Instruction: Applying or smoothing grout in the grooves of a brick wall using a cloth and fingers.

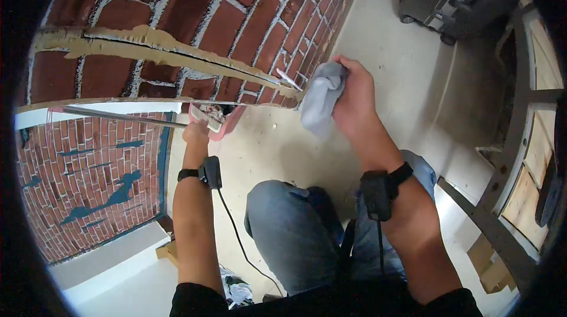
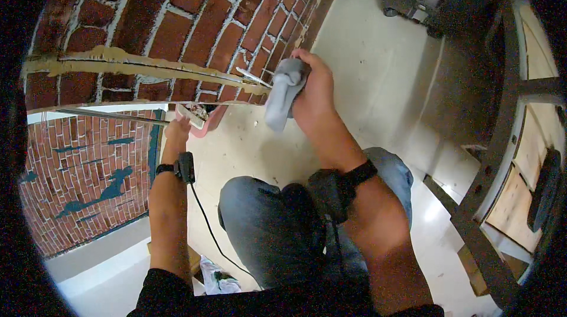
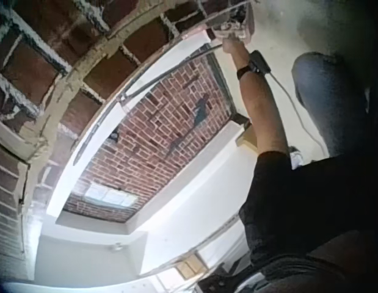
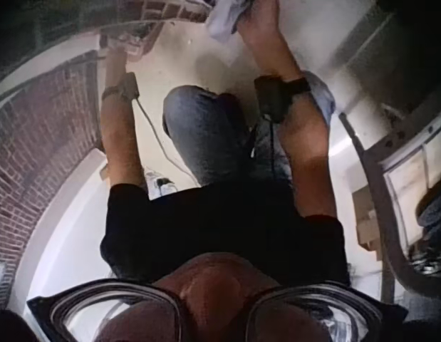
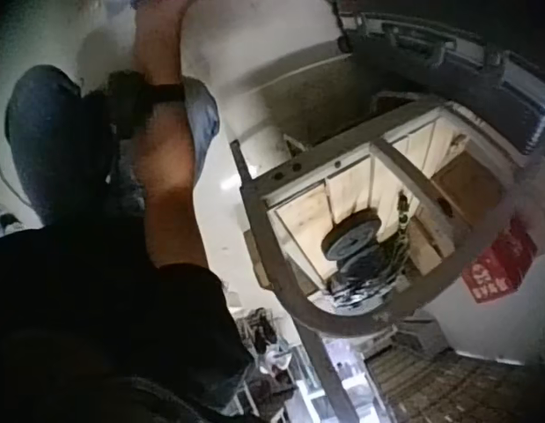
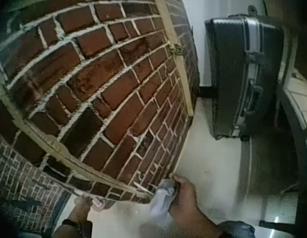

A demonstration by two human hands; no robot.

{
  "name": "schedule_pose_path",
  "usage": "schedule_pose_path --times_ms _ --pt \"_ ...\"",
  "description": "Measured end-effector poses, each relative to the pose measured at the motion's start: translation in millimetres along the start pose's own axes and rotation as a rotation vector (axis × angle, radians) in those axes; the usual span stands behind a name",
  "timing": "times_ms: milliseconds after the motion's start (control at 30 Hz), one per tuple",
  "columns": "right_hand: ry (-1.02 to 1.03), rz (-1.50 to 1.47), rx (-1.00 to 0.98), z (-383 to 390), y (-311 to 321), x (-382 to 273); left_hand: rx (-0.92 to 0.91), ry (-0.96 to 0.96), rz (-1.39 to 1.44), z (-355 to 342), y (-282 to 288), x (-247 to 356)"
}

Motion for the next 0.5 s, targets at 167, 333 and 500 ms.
schedule_pose_path --times_ms 167,333,500 --pt "0.087 -0.087 0.016 15 -4 -31 0.439 0.422 -0.146 110 -112 7" --pt "-0.129 0.22 -0.072 28 -32 -14 -0.325 0.582 0.175 257 -294 32" --pt "0.046 1.194 -0.02 17 -20 -14 -0.357 0.621 0.69 256 -371 -21"
Point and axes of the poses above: each hand's wrist, its own z-axis away from the middle knuckle, its own y-axis out of the back of the hand, x = y × z, the point moved 5 cm from there along -z, towards the middle knuckle, and after that the axes turned 14 degrees about -y, right-handed, at the moved point
